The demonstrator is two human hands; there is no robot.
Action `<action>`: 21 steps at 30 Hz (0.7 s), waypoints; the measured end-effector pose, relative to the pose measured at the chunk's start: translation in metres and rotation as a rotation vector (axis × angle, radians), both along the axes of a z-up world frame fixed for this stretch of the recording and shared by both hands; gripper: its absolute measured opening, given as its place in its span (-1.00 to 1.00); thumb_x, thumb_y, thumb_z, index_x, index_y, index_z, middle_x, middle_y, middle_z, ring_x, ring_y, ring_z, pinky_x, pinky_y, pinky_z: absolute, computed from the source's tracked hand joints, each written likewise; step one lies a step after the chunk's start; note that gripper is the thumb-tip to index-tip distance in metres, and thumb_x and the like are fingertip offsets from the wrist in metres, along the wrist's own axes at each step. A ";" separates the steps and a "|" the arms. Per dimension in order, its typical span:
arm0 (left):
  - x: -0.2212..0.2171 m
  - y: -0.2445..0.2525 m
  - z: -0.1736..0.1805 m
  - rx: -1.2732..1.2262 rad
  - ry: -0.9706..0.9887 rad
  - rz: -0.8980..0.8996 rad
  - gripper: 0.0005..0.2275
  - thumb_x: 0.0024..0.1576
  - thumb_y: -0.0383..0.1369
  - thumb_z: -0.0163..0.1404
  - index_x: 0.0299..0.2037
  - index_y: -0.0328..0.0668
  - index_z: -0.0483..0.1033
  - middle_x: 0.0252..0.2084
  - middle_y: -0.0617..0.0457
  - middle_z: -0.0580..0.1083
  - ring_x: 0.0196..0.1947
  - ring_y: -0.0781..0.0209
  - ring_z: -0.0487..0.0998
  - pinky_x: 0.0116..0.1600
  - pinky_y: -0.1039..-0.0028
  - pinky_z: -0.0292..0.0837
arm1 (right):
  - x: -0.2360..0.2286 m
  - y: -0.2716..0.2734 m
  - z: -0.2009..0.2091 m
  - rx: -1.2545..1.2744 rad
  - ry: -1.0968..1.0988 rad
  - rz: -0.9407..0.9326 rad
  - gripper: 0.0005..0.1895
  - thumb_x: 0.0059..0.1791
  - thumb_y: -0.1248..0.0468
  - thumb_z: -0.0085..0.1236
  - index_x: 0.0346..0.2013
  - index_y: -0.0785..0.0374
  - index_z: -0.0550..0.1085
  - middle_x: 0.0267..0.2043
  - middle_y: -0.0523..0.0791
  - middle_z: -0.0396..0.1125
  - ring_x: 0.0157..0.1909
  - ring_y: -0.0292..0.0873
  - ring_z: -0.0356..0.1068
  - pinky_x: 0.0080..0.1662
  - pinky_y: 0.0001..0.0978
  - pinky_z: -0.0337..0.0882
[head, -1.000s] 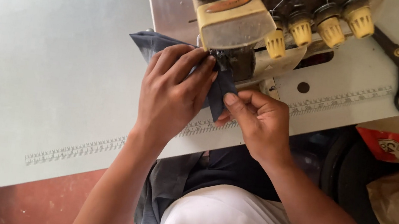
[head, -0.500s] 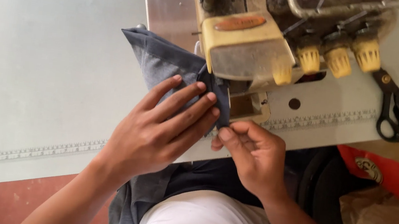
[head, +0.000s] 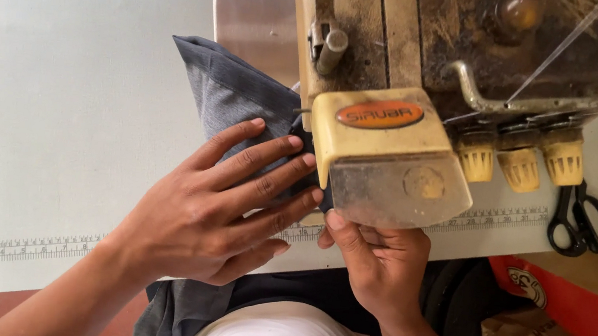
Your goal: Using an industrial overlock machine to finish the raw edges of grey fabric components.
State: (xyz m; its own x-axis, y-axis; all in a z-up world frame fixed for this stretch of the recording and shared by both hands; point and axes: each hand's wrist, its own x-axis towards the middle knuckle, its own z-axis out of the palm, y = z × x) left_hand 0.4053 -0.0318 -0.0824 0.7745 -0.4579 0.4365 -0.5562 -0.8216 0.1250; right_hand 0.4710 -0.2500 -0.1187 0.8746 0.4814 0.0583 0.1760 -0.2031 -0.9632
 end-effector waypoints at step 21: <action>0.034 0.044 0.002 -0.020 0.015 -0.024 -0.39 0.23 0.14 -0.22 0.18 -0.22 0.53 0.24 -0.30 0.45 0.26 -0.29 0.43 0.38 -0.15 0.21 | 0.058 -0.041 -0.047 0.290 -0.157 -0.119 -0.64 -0.01 0.37 0.27 0.09 0.17 0.50 0.10 -0.07 0.48 0.21 -0.07 0.51 0.17 -0.27 0.63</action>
